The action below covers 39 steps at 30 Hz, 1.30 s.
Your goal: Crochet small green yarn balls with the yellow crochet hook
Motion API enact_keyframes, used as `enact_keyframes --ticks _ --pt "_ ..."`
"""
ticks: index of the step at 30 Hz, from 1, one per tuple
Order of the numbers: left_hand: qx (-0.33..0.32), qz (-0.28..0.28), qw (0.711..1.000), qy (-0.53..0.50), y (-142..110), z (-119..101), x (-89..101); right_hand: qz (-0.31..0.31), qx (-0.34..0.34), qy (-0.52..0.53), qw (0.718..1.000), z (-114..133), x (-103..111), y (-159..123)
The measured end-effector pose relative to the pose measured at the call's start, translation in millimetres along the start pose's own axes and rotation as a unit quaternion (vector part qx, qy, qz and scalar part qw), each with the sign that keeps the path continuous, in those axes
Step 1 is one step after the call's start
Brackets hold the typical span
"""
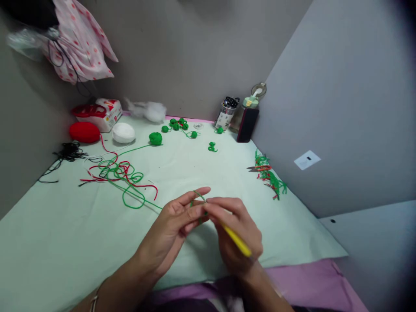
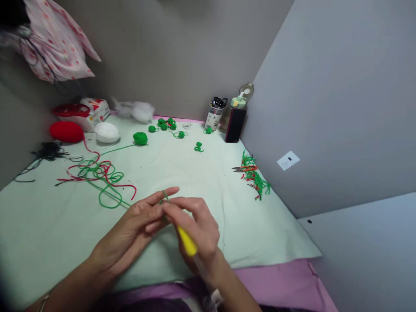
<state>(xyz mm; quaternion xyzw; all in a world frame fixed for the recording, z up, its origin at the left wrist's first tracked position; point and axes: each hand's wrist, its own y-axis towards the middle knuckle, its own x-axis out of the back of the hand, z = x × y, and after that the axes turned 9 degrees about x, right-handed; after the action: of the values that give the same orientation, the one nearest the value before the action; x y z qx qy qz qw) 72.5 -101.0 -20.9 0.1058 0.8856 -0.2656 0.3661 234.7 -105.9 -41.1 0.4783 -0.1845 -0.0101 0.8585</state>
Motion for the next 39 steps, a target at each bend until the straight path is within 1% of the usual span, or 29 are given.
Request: enact_keyframes --ticks 2,4,5,6,8,10,13,15,18,21,23,25,26,27,29,30,31,32,34,37,39 --pt "0.011 0.005 1.000 -0.024 1 -2 1.6 -0.059 -0.072 0.075 0.993 -3 1 3" --pt "-0.016 -0.008 1.000 -0.010 2 -3 2.2 -0.102 -0.147 0.170 0.969 -5 0 7" --pt "-0.035 -0.016 0.999 0.009 2 -3 2.0 -0.105 -0.167 0.206 0.959 -6 -1 9" --pt "-0.052 -0.022 0.998 0.031 1 -3 1.4 -0.097 -0.173 0.227 0.953 -6 -2 10" --pt "-0.068 -0.023 0.995 0.068 0 -2 -0.1 -0.079 -0.164 0.229 0.956 -5 -5 10" --pt "-0.061 -0.015 0.995 0.078 -1 -1 -1.5 -0.074 -0.153 0.214 0.962 -5 -6 9" --pt "-0.029 -0.008 0.998 0.060 -3 -2 -2.7 -0.085 -0.173 0.232 0.954 -6 -7 6" --pt "-0.010 0.002 0.999 0.036 -4 -3 -3.0 -0.095 -0.193 0.258 0.942 -7 -6 6" --pt "0.020 0.023 1.000 -0.002 -5 -6 -2.4 -0.134 -0.225 0.289 0.921 -10 -5 10" --pt "0.046 0.034 0.998 -0.014 -6 -8 -0.5 -0.158 -0.278 0.318 0.893 -14 -3 14" --pt "0.041 0.033 0.999 -0.007 -6 -9 0.9 -0.150 -0.313 0.347 0.871 -16 -2 15" --pt "0.008 0.020 0.999 0.024 -5 -6 2.1 -0.140 -0.322 0.369 0.861 -16 -3 14" --pt "-0.018 0.009 0.999 0.050 -4 -5 2.6 -0.133 -0.312 0.369 0.866 -15 -4 13" --pt "-0.046 -0.002 0.996 0.082 -3 -3 3.0 -0.123 -0.291 0.357 0.879 -14 -5 12" --pt "-0.092 -0.021 0.985 0.146 -2 1 3.8 -0.095 -0.229 0.301 0.921 -10 -7 9" --pt "-0.104 -0.026 0.980 0.169 -2 2 4.3 -0.083 -0.198 0.268 0.939 -8 -8 7" --pt "-0.109 -0.029 0.977 0.182 -2 2 4.7 -0.076 -0.176 0.239 0.952 -6 -9 6" --pt "-0.108 -0.029 0.976 0.184 -2 2 5.2 -0.074 -0.166 0.220 0.958 -5 -9 5" --pt "-0.102 -0.025 0.980 0.169 -3 1 5.7 -0.082 -0.173 0.221 0.956 -5 -9 6" --pt "-0.090 -0.020 0.985 0.146 -5 -2 5.5 -0.090 -0.210 0.264 0.937 -7 -6 8" --pt "-0.089 -0.025 0.985 0.142 -6 -3 5.0 -0.090 -0.217 0.282 0.930 -8 -4 9"
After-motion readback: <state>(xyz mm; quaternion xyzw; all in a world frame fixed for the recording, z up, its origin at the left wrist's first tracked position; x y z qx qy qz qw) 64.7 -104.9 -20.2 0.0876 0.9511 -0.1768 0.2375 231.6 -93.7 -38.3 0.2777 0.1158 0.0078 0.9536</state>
